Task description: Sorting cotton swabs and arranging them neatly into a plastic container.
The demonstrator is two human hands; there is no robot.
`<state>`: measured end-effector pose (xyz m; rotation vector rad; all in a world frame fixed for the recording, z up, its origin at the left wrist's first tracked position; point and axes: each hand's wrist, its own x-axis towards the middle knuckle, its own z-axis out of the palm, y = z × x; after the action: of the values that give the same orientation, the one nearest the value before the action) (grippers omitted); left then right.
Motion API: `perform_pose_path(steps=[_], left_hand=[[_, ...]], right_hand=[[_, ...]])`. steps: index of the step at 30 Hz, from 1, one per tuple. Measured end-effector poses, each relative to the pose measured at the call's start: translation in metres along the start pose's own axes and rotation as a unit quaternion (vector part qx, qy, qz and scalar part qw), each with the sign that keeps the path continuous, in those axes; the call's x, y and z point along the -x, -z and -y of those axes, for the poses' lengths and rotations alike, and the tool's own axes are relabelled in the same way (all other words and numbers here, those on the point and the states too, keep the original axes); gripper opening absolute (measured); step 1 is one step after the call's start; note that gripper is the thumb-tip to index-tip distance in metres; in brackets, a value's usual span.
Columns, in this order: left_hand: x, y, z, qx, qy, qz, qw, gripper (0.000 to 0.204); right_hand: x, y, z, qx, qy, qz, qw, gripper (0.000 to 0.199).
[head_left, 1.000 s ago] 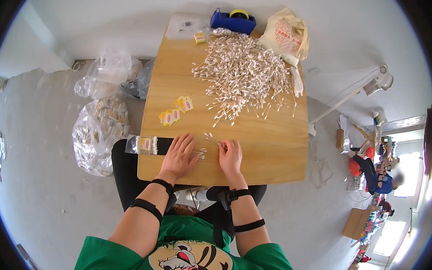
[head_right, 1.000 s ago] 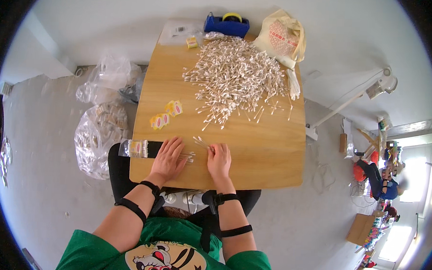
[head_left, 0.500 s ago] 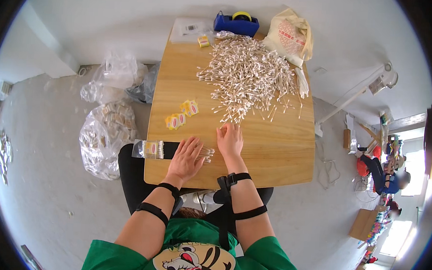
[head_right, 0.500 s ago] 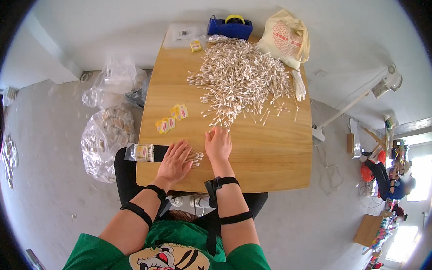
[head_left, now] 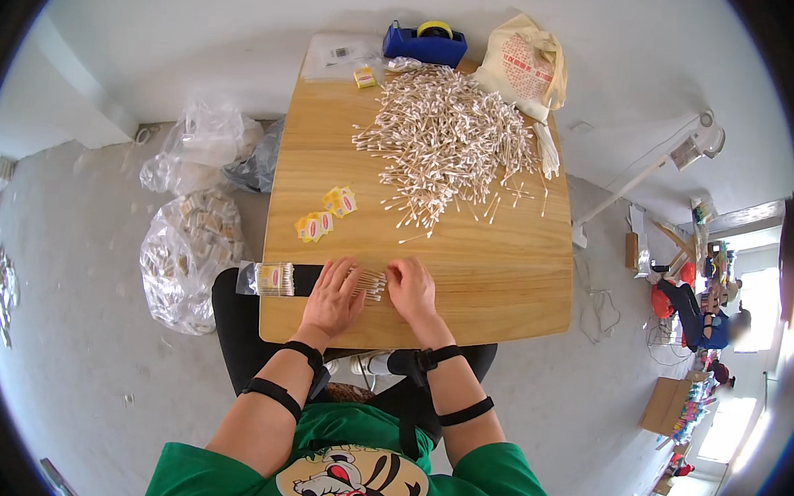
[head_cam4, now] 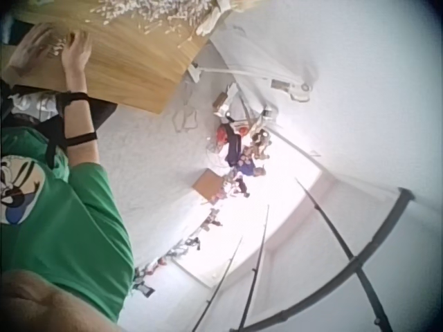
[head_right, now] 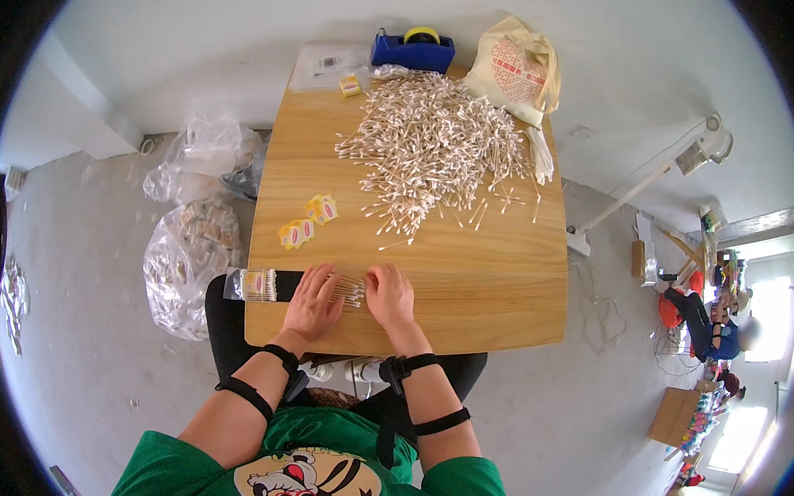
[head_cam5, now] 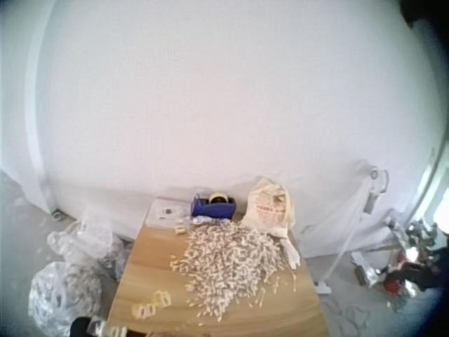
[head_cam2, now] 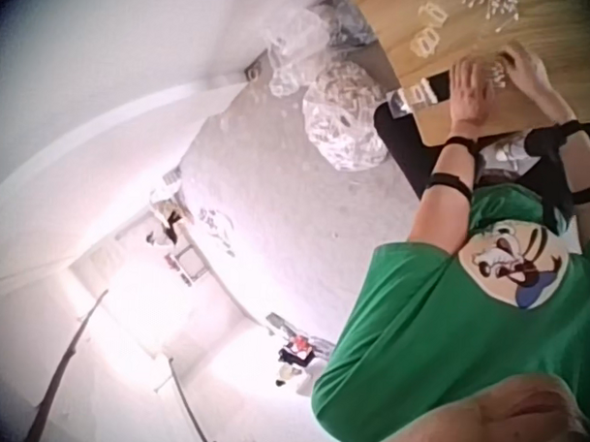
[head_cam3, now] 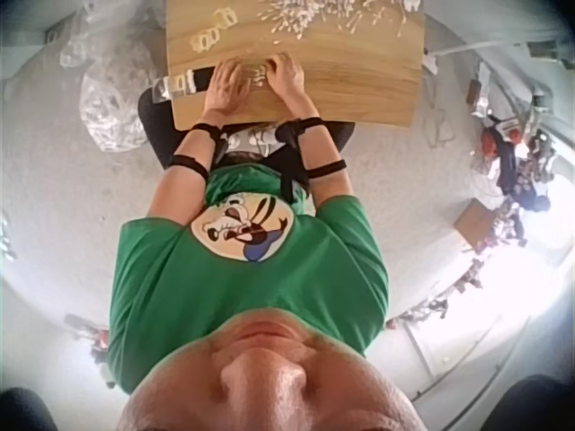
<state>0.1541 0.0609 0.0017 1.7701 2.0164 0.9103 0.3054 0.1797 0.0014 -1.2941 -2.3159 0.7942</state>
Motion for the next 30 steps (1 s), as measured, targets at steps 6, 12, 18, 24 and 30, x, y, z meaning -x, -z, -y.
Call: perform_pose_path(steps=[6, 12, 18, 24, 30], left_hand=[[-0.002, -0.005, 0.001, -0.065, -0.021, 0.004, 0.998, 0.051], [0.001, -0.005, 0.001, -0.053, 0.002, 0.015, 0.998, 0.045], [-0.001, -0.002, -0.001, 0.002, -0.008, -0.015, 1.0, 0.048], [0.003, -0.006, 0.002, 0.047, 0.023, -0.013, 0.999, 0.05], [-0.011, -0.031, 0.02, 0.308, 0.127, -0.181, 0.925, 0.054]], right_hand=[[-0.048, 0.022, -0.022, 0.104, -0.033, -0.127, 0.986, 0.01], [-0.041, 0.0, -0.008, 0.103, 0.006, -0.067, 0.992, 0.008], [-0.009, -0.01, 0.011, 0.01, 0.054, -0.009, 0.998, 0.008], [0.021, -0.01, -0.005, -0.198, -0.057, -0.199, 0.958, 0.019], [0.029, -0.033, 0.007, -0.227, -0.048, -0.184, 0.955, 0.036]])
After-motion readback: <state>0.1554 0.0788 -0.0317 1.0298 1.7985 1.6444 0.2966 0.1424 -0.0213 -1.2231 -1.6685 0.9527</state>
